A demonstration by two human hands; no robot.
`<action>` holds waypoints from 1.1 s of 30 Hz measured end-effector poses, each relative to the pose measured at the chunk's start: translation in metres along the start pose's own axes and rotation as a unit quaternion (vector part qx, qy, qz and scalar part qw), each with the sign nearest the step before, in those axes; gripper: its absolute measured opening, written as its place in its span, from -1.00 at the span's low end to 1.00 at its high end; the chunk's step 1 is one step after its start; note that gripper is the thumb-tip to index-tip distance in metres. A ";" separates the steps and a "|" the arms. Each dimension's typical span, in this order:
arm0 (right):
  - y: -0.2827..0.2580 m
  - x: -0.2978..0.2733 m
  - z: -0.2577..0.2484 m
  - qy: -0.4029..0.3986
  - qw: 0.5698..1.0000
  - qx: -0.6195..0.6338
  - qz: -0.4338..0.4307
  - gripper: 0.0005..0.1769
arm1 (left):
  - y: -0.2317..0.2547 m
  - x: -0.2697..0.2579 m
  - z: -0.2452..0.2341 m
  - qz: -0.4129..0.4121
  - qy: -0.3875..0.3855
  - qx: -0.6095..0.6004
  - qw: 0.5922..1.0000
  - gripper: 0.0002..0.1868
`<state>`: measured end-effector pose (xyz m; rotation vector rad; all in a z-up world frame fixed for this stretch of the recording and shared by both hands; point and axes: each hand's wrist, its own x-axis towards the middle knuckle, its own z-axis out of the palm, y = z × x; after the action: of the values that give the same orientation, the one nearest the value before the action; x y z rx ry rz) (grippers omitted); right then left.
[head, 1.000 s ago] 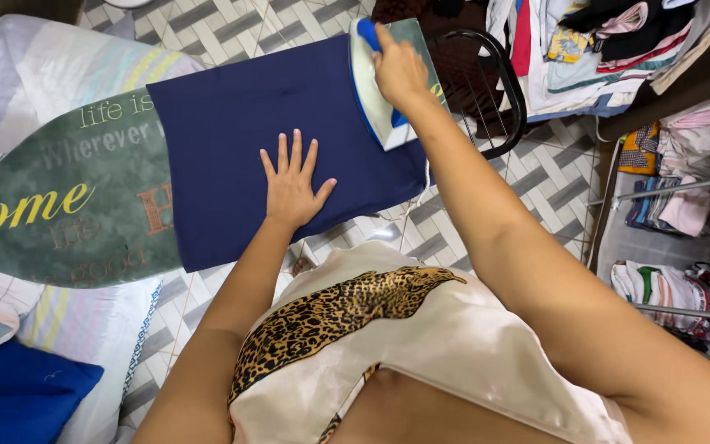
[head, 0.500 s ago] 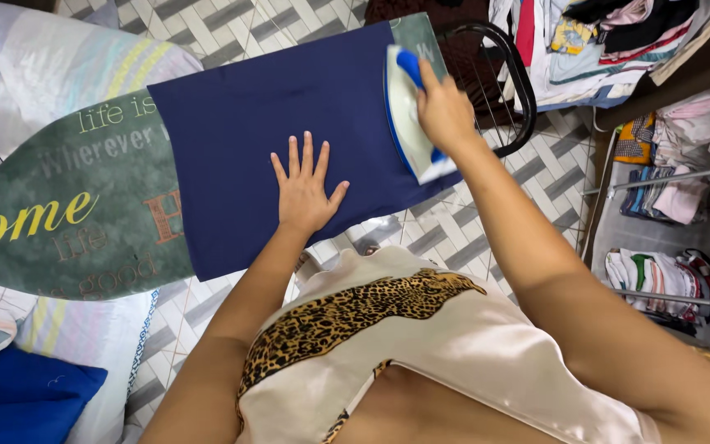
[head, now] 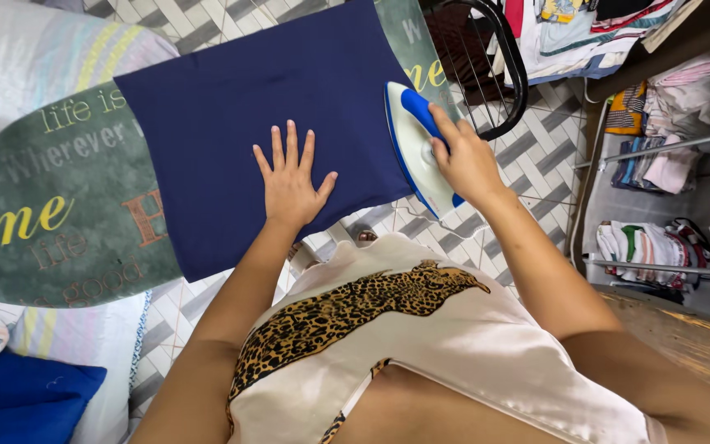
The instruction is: The person irons a blue sleeveless top on an ironing board, smoothing the fabric and repeatedly passing the iron over the front and back surfaces. The garment is flipped and repositioned several times to cover different areas.
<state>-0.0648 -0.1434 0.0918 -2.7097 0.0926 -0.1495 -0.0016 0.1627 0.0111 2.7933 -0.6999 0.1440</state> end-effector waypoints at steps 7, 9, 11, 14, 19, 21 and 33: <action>-0.010 0.053 0.007 0.035 0.999 -0.008 -0.014 -0.38 | 0.002 -0.001 0.003 -0.002 -0.005 0.006 1.000 -0.11; -0.006 0.052 0.011 0.024 1.000 -0.002 -0.003 -0.37 | -0.001 0.000 0.001 -0.005 -0.009 0.008 1.000 -0.10; 0.004 0.036 0.010 0.016 1.000 0.003 0.002 -0.37 | 0.001 0.000 0.001 -0.004 -0.009 0.002 1.000 -0.11; 0.027 0.002 -0.005 0.038 0.999 0.030 -0.025 -0.40 | 0.000 0.000 0.003 -0.007 -0.013 -0.004 1.000 -0.11; 0.041 -0.012 -0.045 0.012 0.923 0.306 0.234 -0.42 | -0.004 -0.002 0.006 0.005 -0.011 0.000 1.000 -0.11; 0.035 -0.006 -0.057 0.031 0.939 0.289 0.186 -0.43 | -0.007 0.001 0.005 0.014 -0.010 -0.010 1.000 -0.10; -0.059 0.077 0.053 0.095 0.985 0.068 -0.127 -0.54 | -0.003 -0.028 -0.011 0.027 -0.001 -0.005 1.000 0.00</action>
<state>0.0201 -0.0750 0.0747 -2.5546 -0.2025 -0.4723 -0.0252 0.1809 0.0167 2.7662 -0.7735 0.1471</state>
